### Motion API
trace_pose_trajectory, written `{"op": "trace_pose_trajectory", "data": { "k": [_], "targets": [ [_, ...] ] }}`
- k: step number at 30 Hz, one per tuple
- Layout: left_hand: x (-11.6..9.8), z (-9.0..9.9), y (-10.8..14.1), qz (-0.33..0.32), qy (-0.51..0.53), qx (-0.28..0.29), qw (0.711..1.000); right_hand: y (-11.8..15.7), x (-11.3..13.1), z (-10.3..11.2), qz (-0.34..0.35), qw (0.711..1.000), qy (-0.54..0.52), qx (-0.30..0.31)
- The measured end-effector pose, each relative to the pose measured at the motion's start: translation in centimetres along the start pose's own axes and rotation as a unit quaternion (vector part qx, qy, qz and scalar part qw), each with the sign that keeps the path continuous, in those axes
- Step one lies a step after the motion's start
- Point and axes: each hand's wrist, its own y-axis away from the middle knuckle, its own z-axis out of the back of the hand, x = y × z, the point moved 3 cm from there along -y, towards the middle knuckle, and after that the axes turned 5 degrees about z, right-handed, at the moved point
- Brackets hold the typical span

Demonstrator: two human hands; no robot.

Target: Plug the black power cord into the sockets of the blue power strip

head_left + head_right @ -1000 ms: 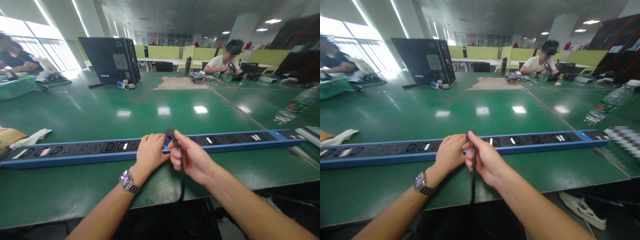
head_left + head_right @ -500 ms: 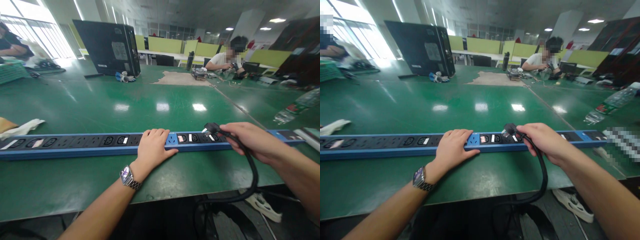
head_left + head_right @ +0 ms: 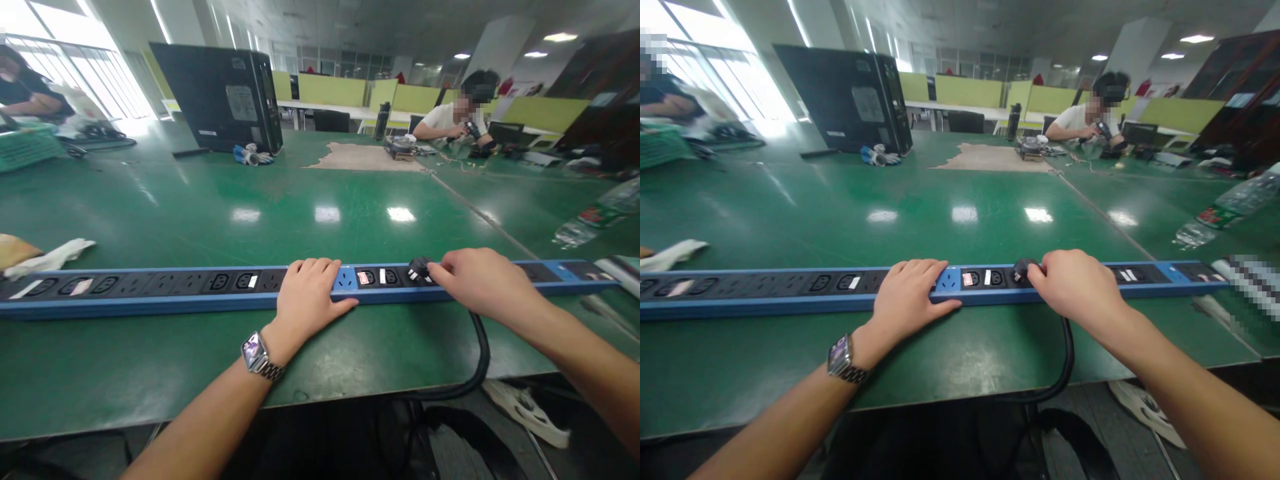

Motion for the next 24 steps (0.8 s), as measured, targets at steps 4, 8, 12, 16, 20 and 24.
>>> {"op": "trace_pose_trajectory", "data": {
  "k": [4, 8, 12, 16, 20, 24],
  "targets": [
    [-0.1, 0.0, 0.0, 0.001, 0.001, 0.003, 1.000, 0.5, 0.8, 0.2, -0.013, 1.000, 0.023, 0.016],
    [-0.1, 0.0, 0.0, -0.002, -0.002, 0.000, 1.000, 1.1, 2.6, 0.3, 0.030, 0.998, 0.056, 0.009],
    [-0.1, -0.1, 0.0, -0.009, -0.006, -0.001, 1.000, 0.7, 3.1, 0.2, 0.052, 0.996, 0.066, 0.024],
    [-0.1, -0.1, 0.0, -0.007, -0.012, 0.003, 1.000, 0.7, 2.4, -0.3, 0.062, 0.995, 0.060, 0.044],
    [-0.2, 0.0, 0.1, -0.005, -0.013, 0.007, 1.000, 1.8, 2.4, -1.3, 0.068, 0.996, 0.064, -0.011],
    [-0.4, -0.2, 0.2, -0.018, -0.030, 0.006, 0.999, 1.7, 2.2, -3.1, 0.054, 0.997, -0.046, 0.024]
  ]
}}
